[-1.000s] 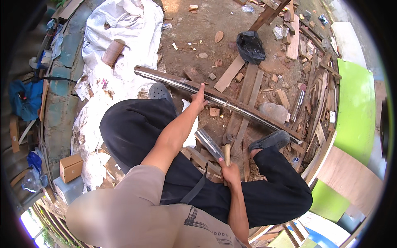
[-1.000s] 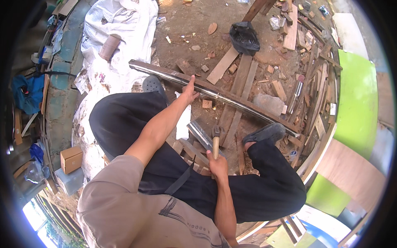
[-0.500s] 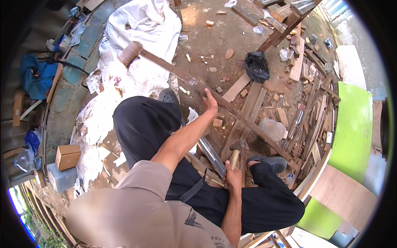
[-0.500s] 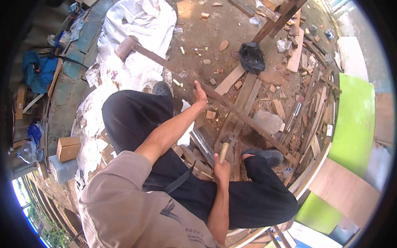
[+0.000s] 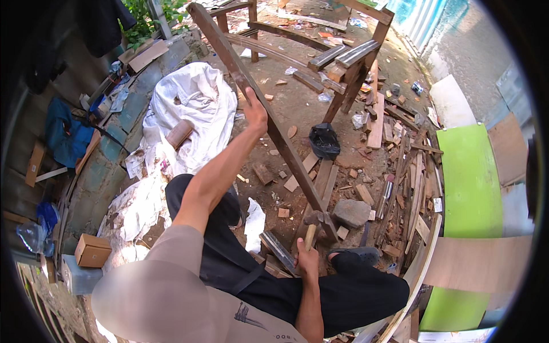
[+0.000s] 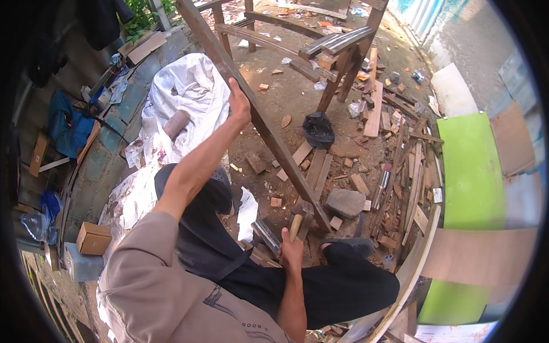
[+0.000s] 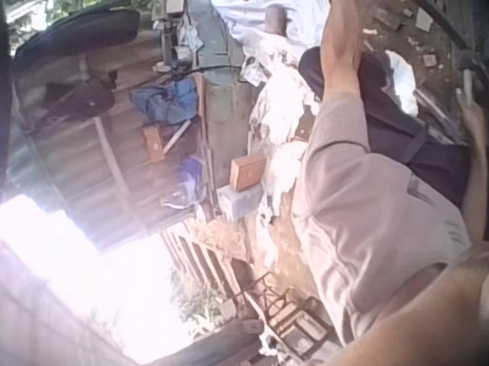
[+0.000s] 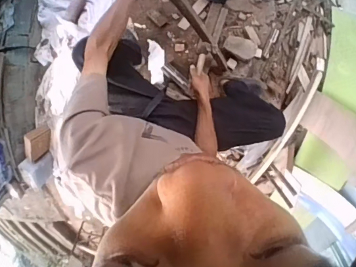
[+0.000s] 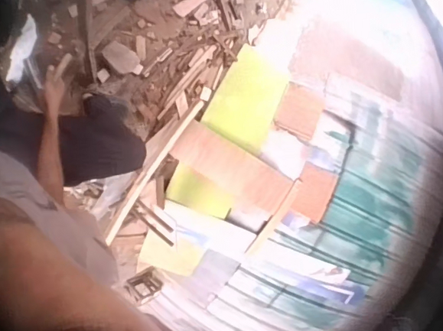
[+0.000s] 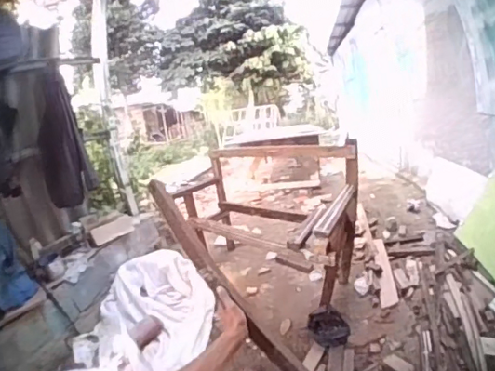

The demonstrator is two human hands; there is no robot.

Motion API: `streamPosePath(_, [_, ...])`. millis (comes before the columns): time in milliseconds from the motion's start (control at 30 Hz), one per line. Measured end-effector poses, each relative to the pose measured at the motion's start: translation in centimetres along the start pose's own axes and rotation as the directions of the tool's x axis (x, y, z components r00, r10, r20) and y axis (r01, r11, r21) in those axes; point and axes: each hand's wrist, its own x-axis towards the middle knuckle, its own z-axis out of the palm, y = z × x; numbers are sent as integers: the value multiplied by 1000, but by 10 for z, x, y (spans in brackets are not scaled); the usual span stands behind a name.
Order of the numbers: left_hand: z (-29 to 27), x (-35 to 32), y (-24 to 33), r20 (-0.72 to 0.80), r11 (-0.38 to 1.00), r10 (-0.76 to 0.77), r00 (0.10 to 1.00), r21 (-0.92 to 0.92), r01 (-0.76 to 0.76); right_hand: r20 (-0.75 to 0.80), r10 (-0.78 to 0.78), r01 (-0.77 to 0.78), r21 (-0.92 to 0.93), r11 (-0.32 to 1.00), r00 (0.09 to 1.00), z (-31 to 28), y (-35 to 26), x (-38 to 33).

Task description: The person sits on the ground and uses a hammer to repeatedly strike a long, curved metal bar resting on wooden supports. The person adjusts the bar's position and flips it over to work on different sections.

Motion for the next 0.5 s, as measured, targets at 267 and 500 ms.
streamPosePath(267, [102, 44, 146, 492, 984, 180, 852, -73, -165, 9, -10, 9, 147, 989, 1000, 2, -7, -10])
streamPosePath(500, [157, -36, 215, 829, 964, 119, 546, 35, -263, -21, -48, 51, 136, 989, 999, -3, -3, -10])
